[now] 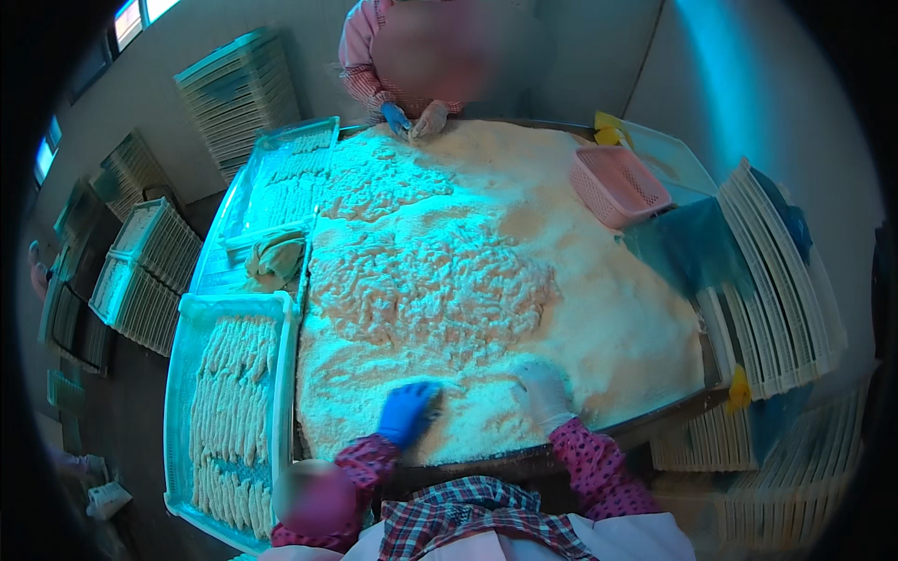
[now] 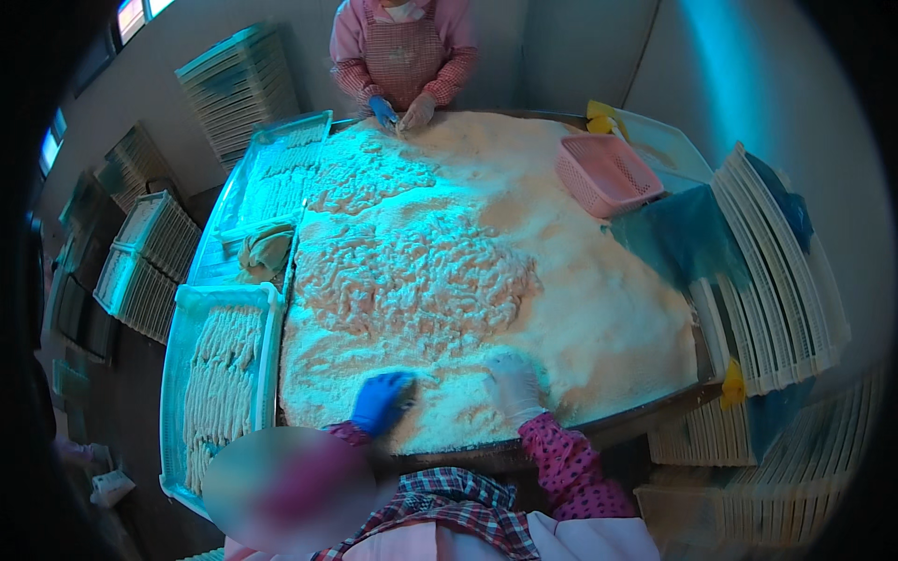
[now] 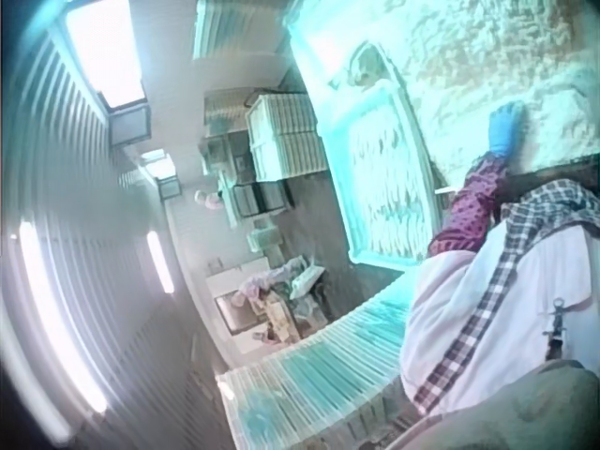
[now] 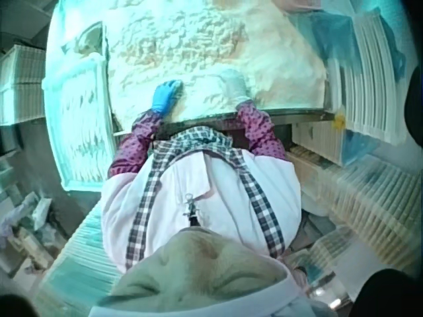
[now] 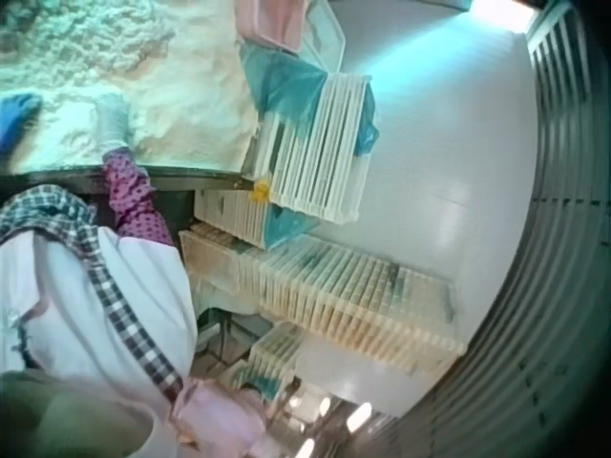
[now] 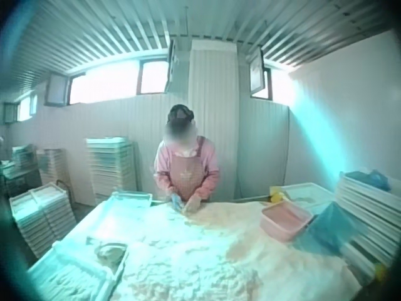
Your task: The person shapes small pieces of dough into elongated rolls on a floured table and places them into a white tray. Another worker across the table performs the same task simultaneously.
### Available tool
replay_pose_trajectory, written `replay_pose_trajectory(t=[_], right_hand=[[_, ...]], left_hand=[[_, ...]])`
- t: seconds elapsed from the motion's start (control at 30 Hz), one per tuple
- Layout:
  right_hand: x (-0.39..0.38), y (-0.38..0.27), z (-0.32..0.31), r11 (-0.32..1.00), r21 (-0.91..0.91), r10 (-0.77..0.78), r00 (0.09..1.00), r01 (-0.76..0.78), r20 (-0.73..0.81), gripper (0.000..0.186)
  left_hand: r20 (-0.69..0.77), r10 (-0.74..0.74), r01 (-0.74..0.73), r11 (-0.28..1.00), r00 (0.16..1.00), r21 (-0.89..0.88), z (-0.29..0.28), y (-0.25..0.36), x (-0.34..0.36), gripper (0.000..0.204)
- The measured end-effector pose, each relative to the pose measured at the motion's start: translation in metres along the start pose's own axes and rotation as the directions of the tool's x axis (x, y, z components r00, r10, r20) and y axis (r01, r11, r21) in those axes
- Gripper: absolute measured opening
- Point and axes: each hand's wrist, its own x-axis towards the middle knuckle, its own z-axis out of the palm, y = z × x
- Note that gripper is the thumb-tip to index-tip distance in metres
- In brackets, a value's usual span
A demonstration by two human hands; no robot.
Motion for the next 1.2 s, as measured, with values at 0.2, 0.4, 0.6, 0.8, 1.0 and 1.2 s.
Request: replay_pose_trajectory(t=[0.2,0.4,0.6,0.8,1.0,1.2], right_hand=[[0.022,-0.038,0.012,0.96,0.238,-0.079,0.957,0.15,-0.281,0.035],[0.03,-0.12,0.024,0.943,0.19,-0.2,0.92,0.274,-0.337,0.047],[0.05,-0.154,0.025,0.669,0.557,-0.38,0.87,0.493,-0.314,0.053],[0.131,-0.112,0.027,0.94,0.335,0.057,0.942,0.06,-0.331,0.035],[0.169,-0.083,0.066,0.993,-0.105,0.018,0.939,-0.057,-0.343,0.018],[0.172,-0.1,0.066,0.994,0.005,0.105,0.936,-0.109,-0.335,0.017]], left_hand=[[0.325,-0.388,0.458,0.325,0.863,-0.827,0.022,0.011,0.023,0.032],[0.481,-0.09,0.25,-0.762,0.872,-0.597,0.01,0.047,-0.001,0.046],[0.251,-0.36,0.082,-0.425,0.898,-0.902,0.027,0.031,0.004,0.056],[0.395,-0.247,-0.013,-0.86,0.885,-0.509,-0.032,-0.012,-0.017,0.049],[0.133,-0.655,-0.505,-0.681,0.744,-0.53,-0.159,-0.107,-0.033,0.044],[-0.221,-0.975,-0.578,0.171,0.018,-0.798,-0.255,-0.262,-0.191,0.042]])
